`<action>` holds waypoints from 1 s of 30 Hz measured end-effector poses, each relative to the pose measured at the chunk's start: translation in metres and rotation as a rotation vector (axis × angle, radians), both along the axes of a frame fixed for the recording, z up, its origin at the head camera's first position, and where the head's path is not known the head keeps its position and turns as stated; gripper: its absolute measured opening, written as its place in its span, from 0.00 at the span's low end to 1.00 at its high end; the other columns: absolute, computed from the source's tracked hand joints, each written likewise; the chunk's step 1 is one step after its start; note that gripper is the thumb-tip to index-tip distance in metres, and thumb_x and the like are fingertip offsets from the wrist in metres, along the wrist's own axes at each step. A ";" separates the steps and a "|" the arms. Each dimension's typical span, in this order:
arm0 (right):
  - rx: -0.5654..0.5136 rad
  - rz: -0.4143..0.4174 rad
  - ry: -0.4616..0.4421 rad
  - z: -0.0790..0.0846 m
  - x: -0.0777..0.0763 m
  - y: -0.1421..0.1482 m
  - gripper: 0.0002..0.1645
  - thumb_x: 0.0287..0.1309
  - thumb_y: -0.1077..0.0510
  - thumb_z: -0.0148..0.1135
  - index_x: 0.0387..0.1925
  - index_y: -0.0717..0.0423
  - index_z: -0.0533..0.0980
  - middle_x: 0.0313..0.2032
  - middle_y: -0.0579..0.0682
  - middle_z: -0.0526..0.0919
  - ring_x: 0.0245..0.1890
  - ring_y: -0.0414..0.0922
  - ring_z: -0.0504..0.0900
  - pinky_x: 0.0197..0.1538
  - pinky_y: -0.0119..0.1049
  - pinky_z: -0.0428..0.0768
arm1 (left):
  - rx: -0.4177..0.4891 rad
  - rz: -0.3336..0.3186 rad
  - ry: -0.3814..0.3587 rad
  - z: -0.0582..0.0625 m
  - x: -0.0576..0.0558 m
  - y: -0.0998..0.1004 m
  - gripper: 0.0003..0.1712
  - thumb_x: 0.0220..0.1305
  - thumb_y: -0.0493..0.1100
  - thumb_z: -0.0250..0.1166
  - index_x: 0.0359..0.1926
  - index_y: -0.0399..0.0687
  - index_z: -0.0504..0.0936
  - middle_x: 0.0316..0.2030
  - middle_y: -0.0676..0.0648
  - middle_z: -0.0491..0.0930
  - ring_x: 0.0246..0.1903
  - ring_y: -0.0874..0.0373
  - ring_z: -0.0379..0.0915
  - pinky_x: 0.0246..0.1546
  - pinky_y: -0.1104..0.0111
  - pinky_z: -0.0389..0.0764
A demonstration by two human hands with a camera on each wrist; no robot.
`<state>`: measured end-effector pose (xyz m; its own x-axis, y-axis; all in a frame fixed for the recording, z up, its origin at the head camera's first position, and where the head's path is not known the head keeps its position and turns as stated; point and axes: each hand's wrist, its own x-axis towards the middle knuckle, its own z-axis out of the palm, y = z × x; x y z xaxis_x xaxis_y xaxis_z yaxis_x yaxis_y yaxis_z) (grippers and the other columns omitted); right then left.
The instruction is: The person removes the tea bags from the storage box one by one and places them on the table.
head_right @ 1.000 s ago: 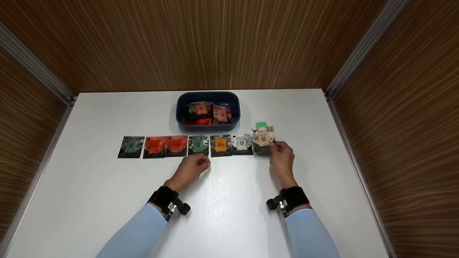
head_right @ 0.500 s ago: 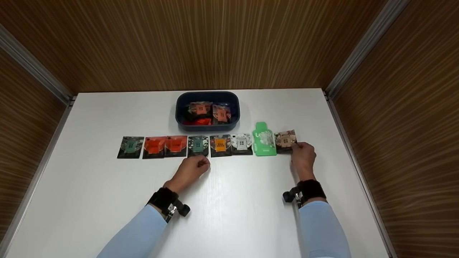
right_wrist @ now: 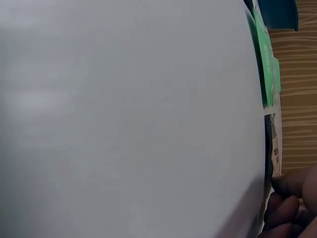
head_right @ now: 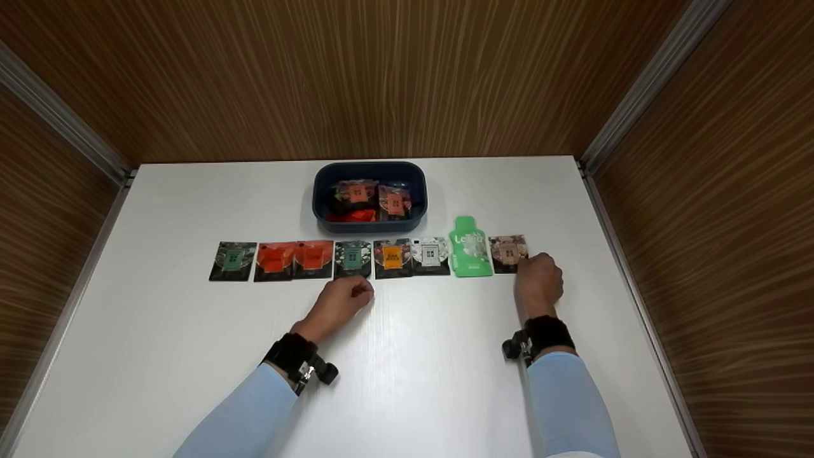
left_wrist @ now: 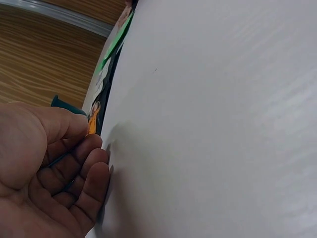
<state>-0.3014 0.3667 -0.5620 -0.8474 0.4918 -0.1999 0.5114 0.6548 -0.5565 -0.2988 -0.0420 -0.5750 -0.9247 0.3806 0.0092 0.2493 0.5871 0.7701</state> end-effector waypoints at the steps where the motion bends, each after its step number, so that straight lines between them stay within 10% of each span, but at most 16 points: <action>1: 0.009 0.003 -0.011 0.000 0.000 0.000 0.27 0.76 0.47 0.52 0.53 0.68 0.79 0.50 0.69 0.85 0.47 0.63 0.84 0.35 0.44 0.78 | 0.000 0.003 0.005 -0.001 -0.001 0.000 0.05 0.71 0.38 0.64 0.39 0.48 0.87 0.37 0.49 0.88 0.38 0.55 0.82 0.45 0.61 0.82; 18: 0.048 -0.038 0.111 0.009 -0.013 -0.018 0.27 0.77 0.46 0.50 0.56 0.68 0.75 0.50 0.68 0.82 0.48 0.63 0.81 0.38 0.47 0.74 | 0.019 -0.014 -0.030 0.005 -0.005 -0.003 0.06 0.74 0.39 0.63 0.39 0.48 0.86 0.36 0.50 0.87 0.37 0.57 0.80 0.44 0.62 0.81; 30: -0.017 0.230 0.366 0.049 -0.064 -0.118 0.18 0.79 0.48 0.55 0.43 0.61 0.78 0.31 0.56 0.79 0.28 0.51 0.75 0.37 0.43 0.70 | 0.086 0.100 -0.010 0.060 -0.057 -0.022 0.08 0.79 0.44 0.61 0.46 0.47 0.86 0.37 0.50 0.85 0.31 0.58 0.75 0.37 0.63 0.76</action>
